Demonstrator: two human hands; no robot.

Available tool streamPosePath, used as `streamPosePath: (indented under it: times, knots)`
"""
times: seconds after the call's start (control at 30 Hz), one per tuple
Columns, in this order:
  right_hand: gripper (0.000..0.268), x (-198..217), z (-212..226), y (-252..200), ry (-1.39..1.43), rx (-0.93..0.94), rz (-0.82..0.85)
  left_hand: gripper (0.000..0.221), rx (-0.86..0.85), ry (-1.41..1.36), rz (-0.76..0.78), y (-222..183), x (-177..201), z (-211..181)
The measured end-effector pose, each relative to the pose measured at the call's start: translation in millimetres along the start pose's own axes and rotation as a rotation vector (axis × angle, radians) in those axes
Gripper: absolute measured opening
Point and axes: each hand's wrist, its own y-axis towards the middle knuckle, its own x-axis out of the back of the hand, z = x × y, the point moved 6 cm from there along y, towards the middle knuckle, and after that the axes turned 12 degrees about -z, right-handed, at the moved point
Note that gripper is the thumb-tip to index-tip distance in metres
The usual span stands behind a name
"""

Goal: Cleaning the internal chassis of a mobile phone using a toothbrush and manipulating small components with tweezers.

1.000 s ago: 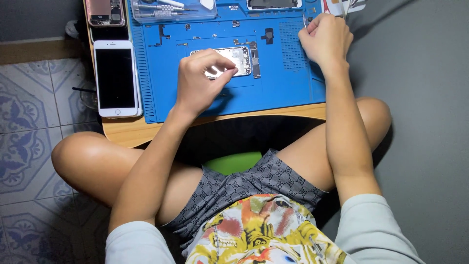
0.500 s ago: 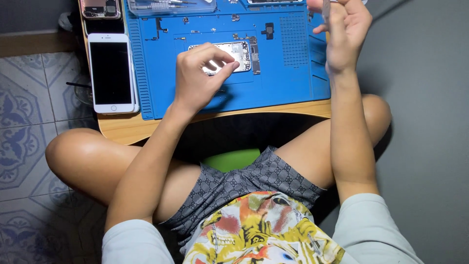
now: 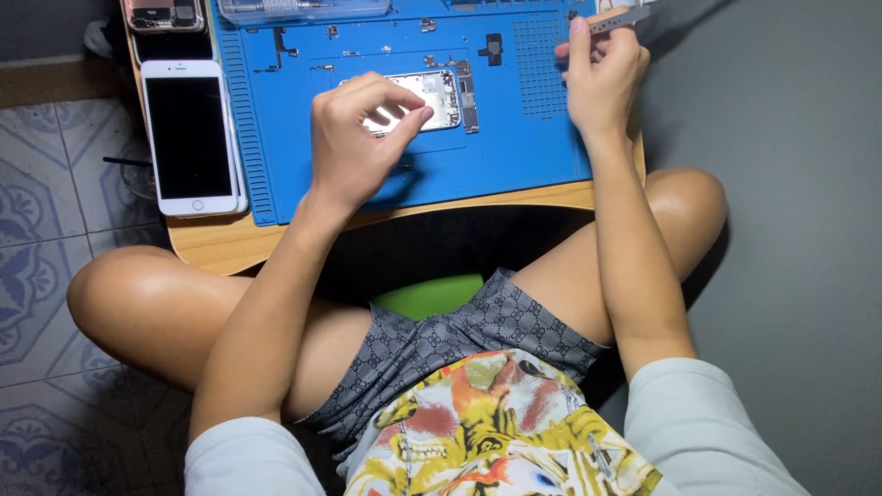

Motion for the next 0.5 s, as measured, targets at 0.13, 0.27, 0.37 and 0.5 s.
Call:
streamPosePath:
  times: [0.13,0.27,0.37,0.5]
  knots:
    - [0.014,-5,11,0,-0.032,0.085,0.032,0.007,-0.011,0.014,-0.002,0,1,-2]
    - [0.012,-5,13,-2,-0.106,0.117,0.027,0.006,-0.013,0.007,-0.009,0,2,-2]
    - [0.013,-6,12,-2,-0.11,0.12,0.026,0.006,-0.014,0.018,-0.007,-1,1,0]
    - [0.012,-6,11,-1,-0.114,0.117,0.024,0.007,-0.023,0.024,-0.003,0,1,-2]
